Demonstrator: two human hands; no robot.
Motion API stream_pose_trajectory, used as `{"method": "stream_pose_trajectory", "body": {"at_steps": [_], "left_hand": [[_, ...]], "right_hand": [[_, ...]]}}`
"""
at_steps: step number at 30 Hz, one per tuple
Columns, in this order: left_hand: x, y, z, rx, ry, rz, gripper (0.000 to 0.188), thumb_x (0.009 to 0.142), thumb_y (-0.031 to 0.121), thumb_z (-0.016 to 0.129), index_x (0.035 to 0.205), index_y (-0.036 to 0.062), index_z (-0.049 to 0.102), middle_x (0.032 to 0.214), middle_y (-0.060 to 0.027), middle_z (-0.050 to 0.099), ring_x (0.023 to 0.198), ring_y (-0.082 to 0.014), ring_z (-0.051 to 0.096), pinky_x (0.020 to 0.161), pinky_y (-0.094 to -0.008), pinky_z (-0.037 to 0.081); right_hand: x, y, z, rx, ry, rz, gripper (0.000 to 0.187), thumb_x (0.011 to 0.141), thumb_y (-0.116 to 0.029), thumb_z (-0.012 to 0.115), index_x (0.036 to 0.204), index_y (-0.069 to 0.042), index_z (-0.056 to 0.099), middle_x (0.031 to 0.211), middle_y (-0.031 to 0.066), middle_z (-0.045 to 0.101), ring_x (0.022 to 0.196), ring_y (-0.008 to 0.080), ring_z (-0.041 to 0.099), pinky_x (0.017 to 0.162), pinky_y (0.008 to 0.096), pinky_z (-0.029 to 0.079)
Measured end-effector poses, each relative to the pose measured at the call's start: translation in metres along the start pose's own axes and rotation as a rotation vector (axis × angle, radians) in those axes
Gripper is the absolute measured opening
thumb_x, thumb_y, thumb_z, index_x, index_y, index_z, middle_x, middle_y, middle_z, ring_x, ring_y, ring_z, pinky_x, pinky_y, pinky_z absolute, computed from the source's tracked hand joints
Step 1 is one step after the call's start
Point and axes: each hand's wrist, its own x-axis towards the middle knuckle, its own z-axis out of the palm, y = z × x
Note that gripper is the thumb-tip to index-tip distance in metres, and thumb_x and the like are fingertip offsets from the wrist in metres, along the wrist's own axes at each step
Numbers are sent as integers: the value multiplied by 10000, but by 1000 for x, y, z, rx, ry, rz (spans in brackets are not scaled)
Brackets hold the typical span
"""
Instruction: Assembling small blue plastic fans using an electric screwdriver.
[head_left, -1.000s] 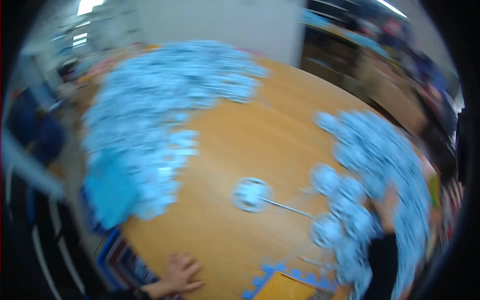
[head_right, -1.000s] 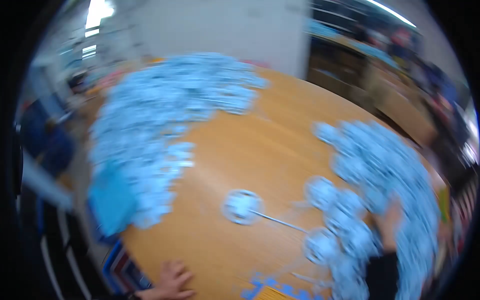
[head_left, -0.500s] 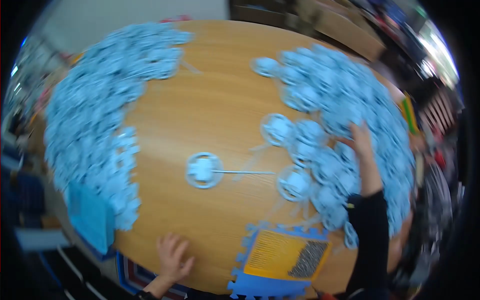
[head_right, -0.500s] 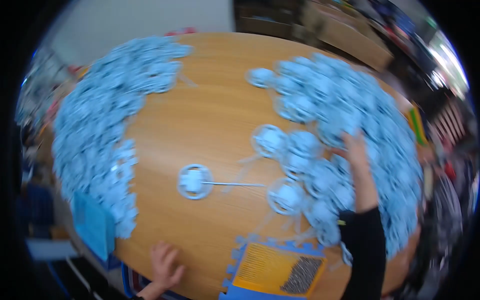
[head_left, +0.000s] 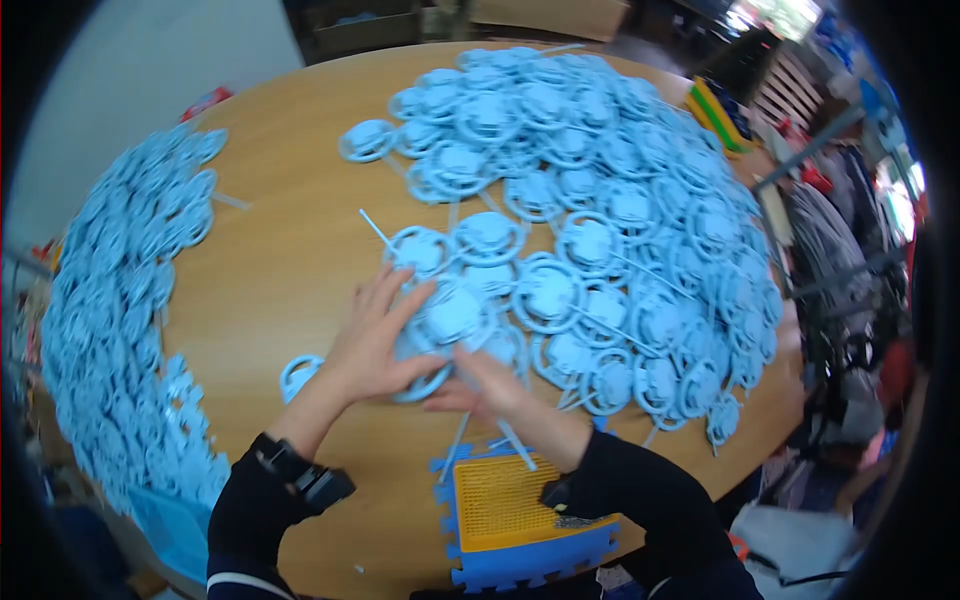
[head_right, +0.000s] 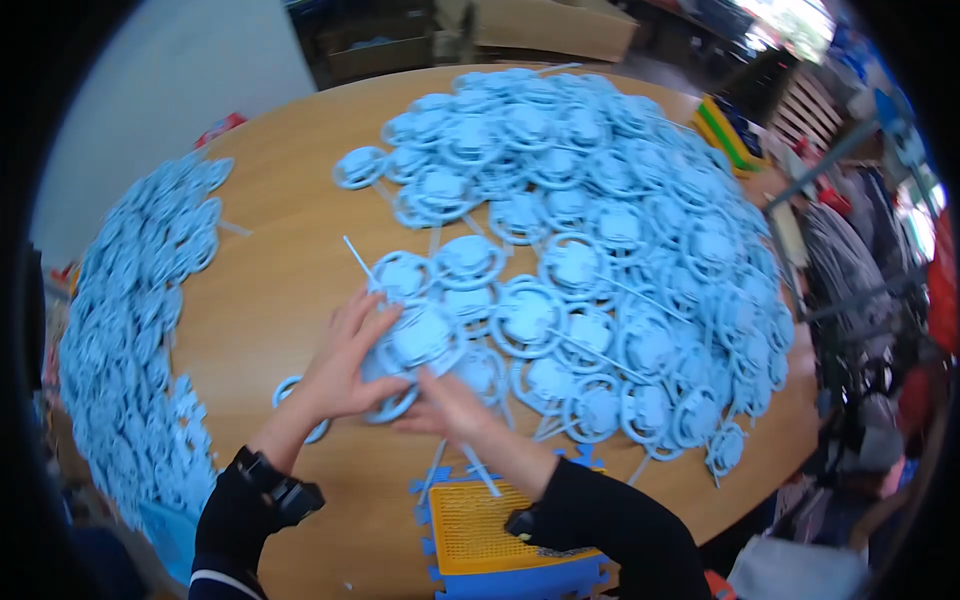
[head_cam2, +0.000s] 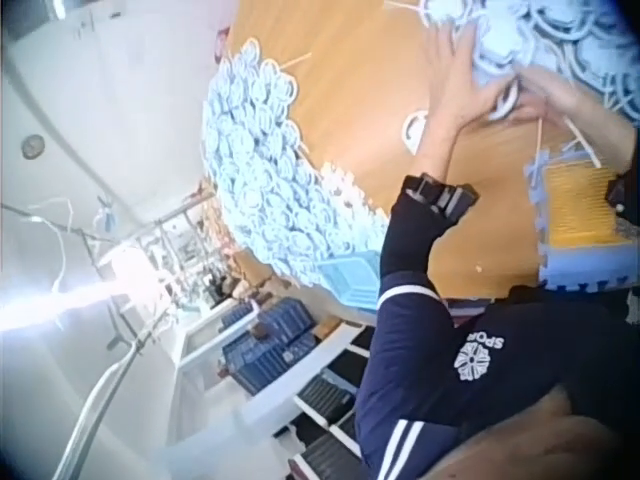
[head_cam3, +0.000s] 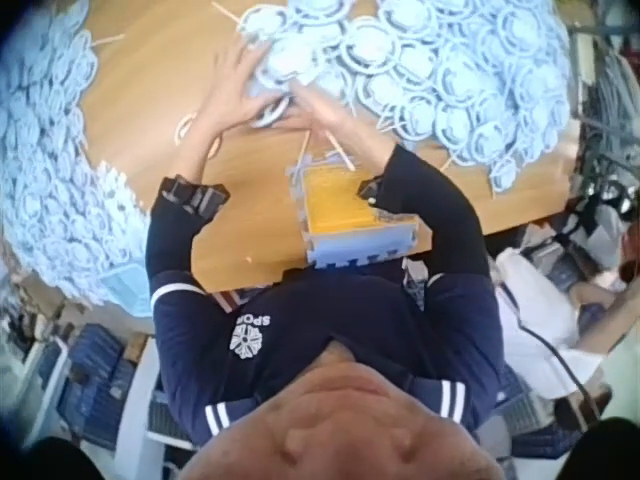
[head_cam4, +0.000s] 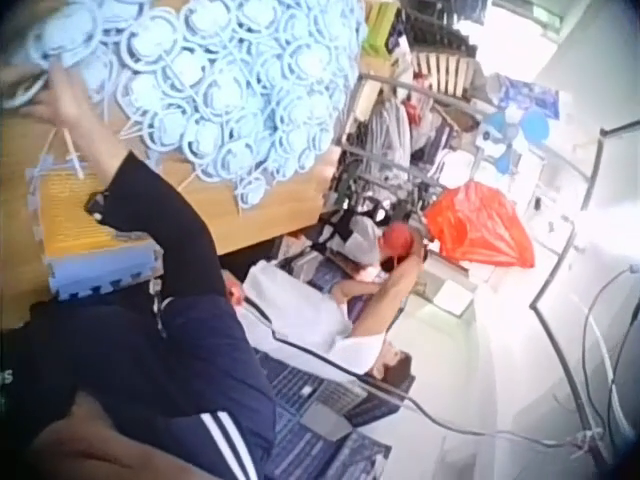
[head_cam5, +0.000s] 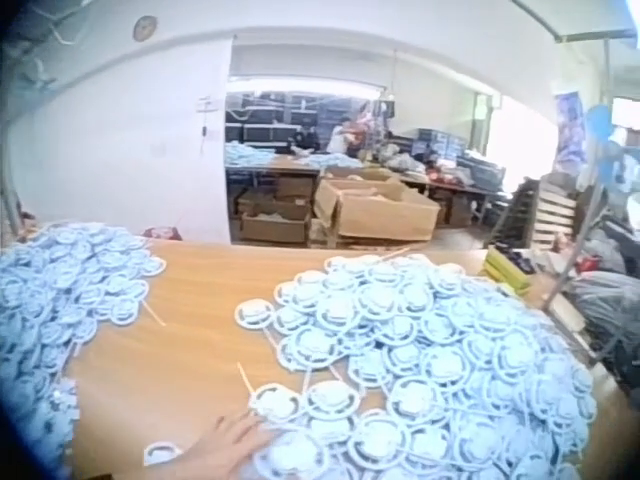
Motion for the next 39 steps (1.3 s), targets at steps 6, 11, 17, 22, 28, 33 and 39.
{"method": "stream_pose_trajectory", "body": {"at_steps": [6,11,17,22,28,33,39], "left_hand": [[-28,-9,25,179,-428,-58,570,681,391,765,1129,82,595,1057,-114,576,1038,-308,526,915,-462,350],[-13,-10,1,199,-360,-112,479,651,267,789,1055,80,610,1052,-122,569,989,-321,536,832,-417,419],[172,-47,19,285,77,356,546,720,251,755,1205,87,567,1218,-190,521,1130,-382,495,954,-438,403],[331,-136,48,132,145,8,690,786,553,650,1301,112,523,1340,-196,463,1260,-381,416,1053,-433,340],[386,-157,77,41,-127,-191,847,762,692,573,1417,180,414,1451,-236,301,1396,-368,209,1122,-433,244],[360,-146,88,1,-268,-48,877,710,724,594,1419,243,407,1502,-226,188,1399,-379,201,1125,-452,224],[277,-74,90,158,-313,-58,818,682,736,593,1378,331,449,1491,-136,269,1354,-383,288,1072,-621,159]], "right_hand": [[-13,-9,-26,-901,-32,203,488,931,-454,458,1040,-9,628,903,174,662,881,257,653,716,395,512],[-32,-153,-46,-1541,290,-523,329,876,-339,599,1048,-64,655,855,145,677,778,293,652,712,379,500],[-126,-330,-244,-1747,1427,-813,584,795,-439,690,1167,4,603,1178,210,604,1121,345,559,977,387,420],[-158,-352,-346,-1451,1457,-447,790,779,-607,618,1277,2,539,1302,208,541,1235,318,498,1044,379,360],[-128,-338,-308,-1428,1113,-315,821,802,-639,560,1337,-21,490,1345,252,481,1287,356,430,1074,391,321],[-111,-308,-303,-1624,1288,-298,846,789,-678,538,1362,-59,474,1448,310,295,1368,415,270,1112,459,230],[-71,-248,-278,-1615,1090,-486,823,764,-640,603,1349,-70,497,1477,331,198,1384,444,206,1125,441,200]]}}
